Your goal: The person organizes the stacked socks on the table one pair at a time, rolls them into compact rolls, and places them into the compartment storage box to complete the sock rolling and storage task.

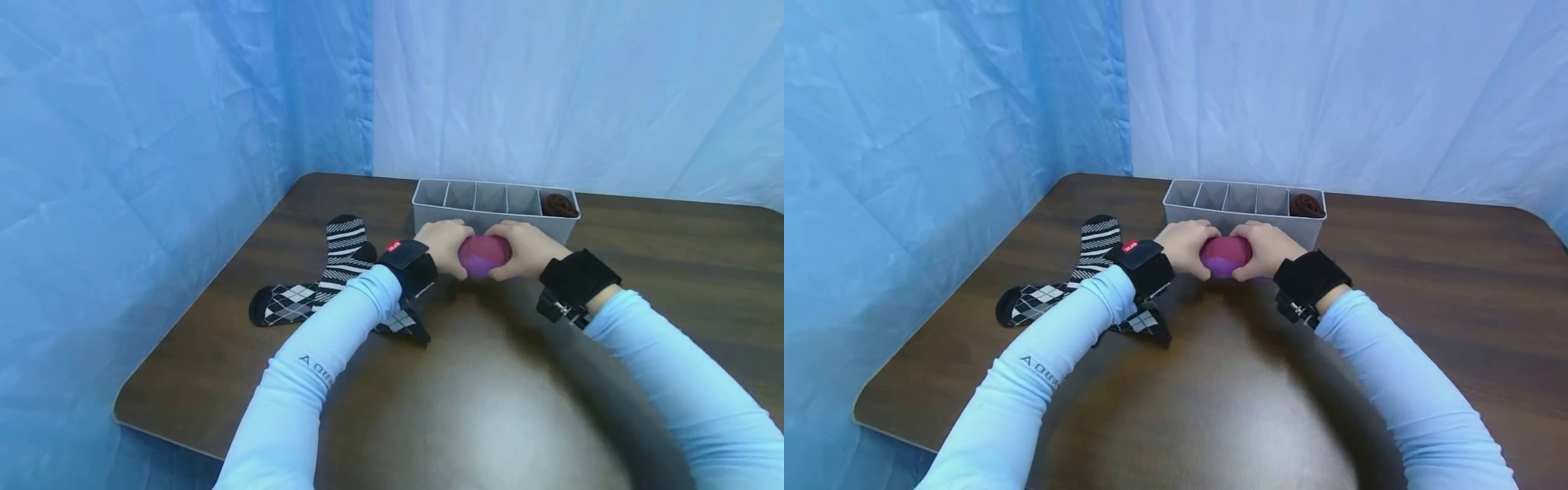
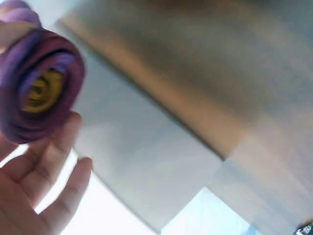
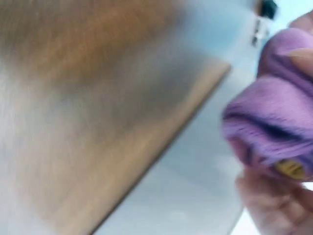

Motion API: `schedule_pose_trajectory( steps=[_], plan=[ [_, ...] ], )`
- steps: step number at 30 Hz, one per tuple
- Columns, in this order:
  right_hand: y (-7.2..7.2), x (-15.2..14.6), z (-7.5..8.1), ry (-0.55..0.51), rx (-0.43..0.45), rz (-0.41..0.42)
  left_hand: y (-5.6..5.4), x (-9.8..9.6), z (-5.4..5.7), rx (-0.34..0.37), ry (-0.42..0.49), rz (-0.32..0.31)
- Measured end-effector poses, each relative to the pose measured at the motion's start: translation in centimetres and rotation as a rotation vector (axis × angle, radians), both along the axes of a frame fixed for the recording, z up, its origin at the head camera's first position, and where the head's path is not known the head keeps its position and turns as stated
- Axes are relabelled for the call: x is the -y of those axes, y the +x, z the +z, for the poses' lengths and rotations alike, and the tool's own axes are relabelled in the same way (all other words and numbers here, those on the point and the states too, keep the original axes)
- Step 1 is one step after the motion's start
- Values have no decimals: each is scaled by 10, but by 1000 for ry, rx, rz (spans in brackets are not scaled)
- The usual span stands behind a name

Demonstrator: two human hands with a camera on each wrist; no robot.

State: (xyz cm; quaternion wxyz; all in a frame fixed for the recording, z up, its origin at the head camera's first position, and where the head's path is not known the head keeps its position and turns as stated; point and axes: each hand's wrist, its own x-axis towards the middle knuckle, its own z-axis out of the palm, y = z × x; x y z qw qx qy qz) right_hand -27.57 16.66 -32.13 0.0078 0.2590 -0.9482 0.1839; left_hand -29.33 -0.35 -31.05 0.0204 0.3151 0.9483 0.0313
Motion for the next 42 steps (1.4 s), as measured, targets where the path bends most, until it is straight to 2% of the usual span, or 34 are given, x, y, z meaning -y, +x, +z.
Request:
schedule_pose_trajectory(
  steps=[3,6,8,11,15,18,22,25,27,29,32,33,35,37,39,40,42],
  plan=[
    [-2,-12,13,-131,-19,25,-7,5,15,26,148,-20],
    [-3,-16,26,-165,-7,1,-13,8,25,59,220,-49],
    [-2,-15,33,-132,12,-12,-14,7,29,66,218,-65],
    [0,-6,42,-10,-4,-27,-13,3,34,43,180,-73],
    [1,9,44,127,-93,-65,-12,-4,38,-14,131,-54],
    [0,14,41,163,-156,-98,-13,-7,37,-35,118,-34],
    [-4,12,44,177,-183,-117,-18,-8,37,-5,141,-20],
    [-11,3,57,162,-121,-158,-23,0,42,33,178,46],
    [-17,-6,67,114,-64,-213,-29,9,45,37,222,139],
    [-23,-16,77,43,-14,-291,-36,22,46,32,287,263],
    [-31,-26,85,-72,17,-426,-51,37,37,56,396,452],
    [-32,-28,85,-98,10,-468,-66,41,22,46,434,501],
    [-35,-30,82,-141,-2,-541,-104,48,-15,54,520,575],
    [-36,-30,76,-181,-1,-603,-141,53,-50,116,591,626],
    [-35,-28,70,-216,5,-640,-182,55,-88,109,655,673],
    [-35,-27,68,-233,18,-655,-189,54,-94,122,676,708],
    [-35,-25,65,-263,45,-677,-193,52,-99,124,714,773]
  ],
)
